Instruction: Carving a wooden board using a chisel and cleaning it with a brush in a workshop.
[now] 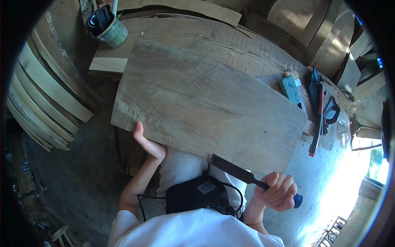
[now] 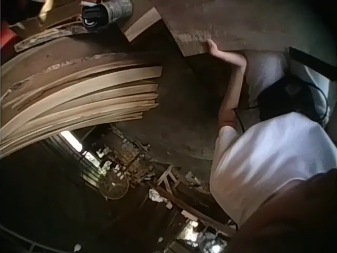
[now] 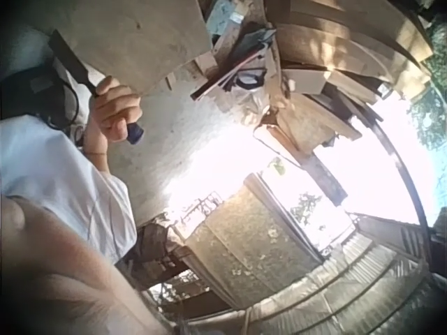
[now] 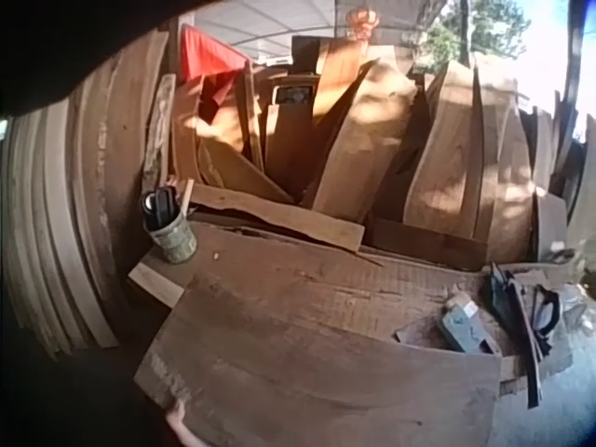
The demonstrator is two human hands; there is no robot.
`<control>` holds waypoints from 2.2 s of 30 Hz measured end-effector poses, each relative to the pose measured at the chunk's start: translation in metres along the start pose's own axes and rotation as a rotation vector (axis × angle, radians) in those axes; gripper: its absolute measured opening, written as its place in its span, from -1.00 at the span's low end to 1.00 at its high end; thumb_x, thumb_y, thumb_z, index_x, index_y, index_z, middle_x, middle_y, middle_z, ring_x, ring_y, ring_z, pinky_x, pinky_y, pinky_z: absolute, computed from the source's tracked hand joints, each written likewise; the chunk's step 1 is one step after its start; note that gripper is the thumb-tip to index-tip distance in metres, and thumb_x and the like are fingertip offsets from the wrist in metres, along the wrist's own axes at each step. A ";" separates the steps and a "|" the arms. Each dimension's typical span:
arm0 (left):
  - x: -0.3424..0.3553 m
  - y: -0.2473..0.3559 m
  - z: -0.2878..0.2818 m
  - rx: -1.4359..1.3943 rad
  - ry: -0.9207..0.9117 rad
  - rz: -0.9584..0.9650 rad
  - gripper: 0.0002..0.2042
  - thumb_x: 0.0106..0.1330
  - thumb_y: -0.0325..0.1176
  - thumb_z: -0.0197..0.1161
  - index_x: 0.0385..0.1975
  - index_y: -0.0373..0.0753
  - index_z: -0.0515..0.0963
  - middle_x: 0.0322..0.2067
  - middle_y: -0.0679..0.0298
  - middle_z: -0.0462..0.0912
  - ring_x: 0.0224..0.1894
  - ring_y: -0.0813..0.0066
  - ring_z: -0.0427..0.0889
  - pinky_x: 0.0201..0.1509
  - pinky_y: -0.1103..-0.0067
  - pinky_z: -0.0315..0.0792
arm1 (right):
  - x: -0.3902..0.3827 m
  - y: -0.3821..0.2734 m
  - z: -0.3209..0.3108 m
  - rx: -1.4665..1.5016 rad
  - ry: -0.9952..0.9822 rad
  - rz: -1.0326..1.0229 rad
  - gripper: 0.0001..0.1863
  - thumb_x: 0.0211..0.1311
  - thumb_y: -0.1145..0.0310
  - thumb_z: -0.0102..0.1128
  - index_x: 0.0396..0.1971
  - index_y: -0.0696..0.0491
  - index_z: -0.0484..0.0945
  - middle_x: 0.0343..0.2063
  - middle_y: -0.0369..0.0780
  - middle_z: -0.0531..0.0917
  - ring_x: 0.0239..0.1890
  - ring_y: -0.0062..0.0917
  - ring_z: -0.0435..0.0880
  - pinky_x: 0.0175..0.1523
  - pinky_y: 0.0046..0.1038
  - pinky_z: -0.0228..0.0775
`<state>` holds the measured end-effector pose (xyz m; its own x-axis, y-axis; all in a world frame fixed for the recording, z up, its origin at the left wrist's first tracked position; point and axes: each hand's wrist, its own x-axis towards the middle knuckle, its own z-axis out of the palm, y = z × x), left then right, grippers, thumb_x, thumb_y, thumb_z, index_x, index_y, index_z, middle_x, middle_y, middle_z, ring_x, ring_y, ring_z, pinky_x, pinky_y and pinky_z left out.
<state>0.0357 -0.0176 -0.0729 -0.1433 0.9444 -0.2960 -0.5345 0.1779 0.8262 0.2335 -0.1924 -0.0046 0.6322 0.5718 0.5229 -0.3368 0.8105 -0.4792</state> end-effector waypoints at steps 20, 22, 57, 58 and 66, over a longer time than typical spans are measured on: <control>-0.007 -0.003 -0.006 -0.030 -0.078 0.146 -0.34 0.22 0.17 -0.03 0.12 -0.28 0.32 0.13 0.17 0.34 0.17 0.29 0.29 0.24 0.41 0.11 | -0.036 -0.018 0.007 -0.205 0.088 -0.121 -0.61 0.15 0.41 -0.15 -0.88 -0.03 0.11 -0.94 -0.30 0.26 -0.89 -0.60 0.15 -0.41 -0.41 0.04; -0.016 0.003 -0.007 -0.005 -0.132 0.109 -0.33 0.22 0.18 -0.03 0.13 -0.29 0.31 0.16 0.18 0.30 0.20 0.29 0.23 0.27 0.42 0.07 | -0.038 -0.023 0.010 -0.212 0.078 -0.125 -0.60 0.15 0.41 -0.14 -0.88 -0.03 0.11 -0.94 -0.29 0.26 -0.89 -0.60 0.14 -0.42 -0.40 0.05; -0.053 0.139 0.031 0.129 -1.034 -0.278 -0.38 0.34 -0.09 -0.14 0.18 -0.57 0.19 -0.04 -0.23 0.54 -0.02 -0.04 0.61 0.00 0.32 0.51 | 0.008 -0.104 0.024 -0.232 -0.280 -0.276 -0.55 0.17 0.47 -0.07 -0.92 -0.06 0.14 -0.97 -0.32 0.30 -0.98 -0.65 0.16 -0.56 -0.55 0.05; -0.044 0.144 0.040 0.133 -1.030 -0.272 -0.38 0.34 -0.09 -0.14 0.18 -0.57 0.19 -0.04 -0.23 0.54 -0.02 -0.04 0.61 0.00 0.32 0.51 | 0.013 -0.103 0.023 -0.224 -0.280 -0.276 -0.55 0.17 0.47 -0.07 -0.92 -0.06 0.14 -0.97 -0.32 0.30 -0.98 -0.65 0.16 -0.56 -0.55 0.05; 0.024 0.161 0.095 0.332 -1.022 -0.333 -0.37 0.36 -0.04 -0.21 0.16 -0.57 0.26 -0.05 -0.23 0.55 0.02 -0.02 0.58 0.09 0.35 0.45 | 0.057 -0.110 -0.017 -0.030 -0.256 -0.289 -0.58 0.42 0.38 -0.28 -0.74 -0.05 0.11 -0.87 -0.34 0.13 -0.90 -0.66 0.00 0.38 -0.11 0.11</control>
<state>0.0249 0.0601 0.0982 0.7969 0.5921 -0.1197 -0.1486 0.3842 0.9112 0.3191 -0.2512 0.0660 0.5019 0.3367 0.7967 -0.1476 0.9409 -0.3047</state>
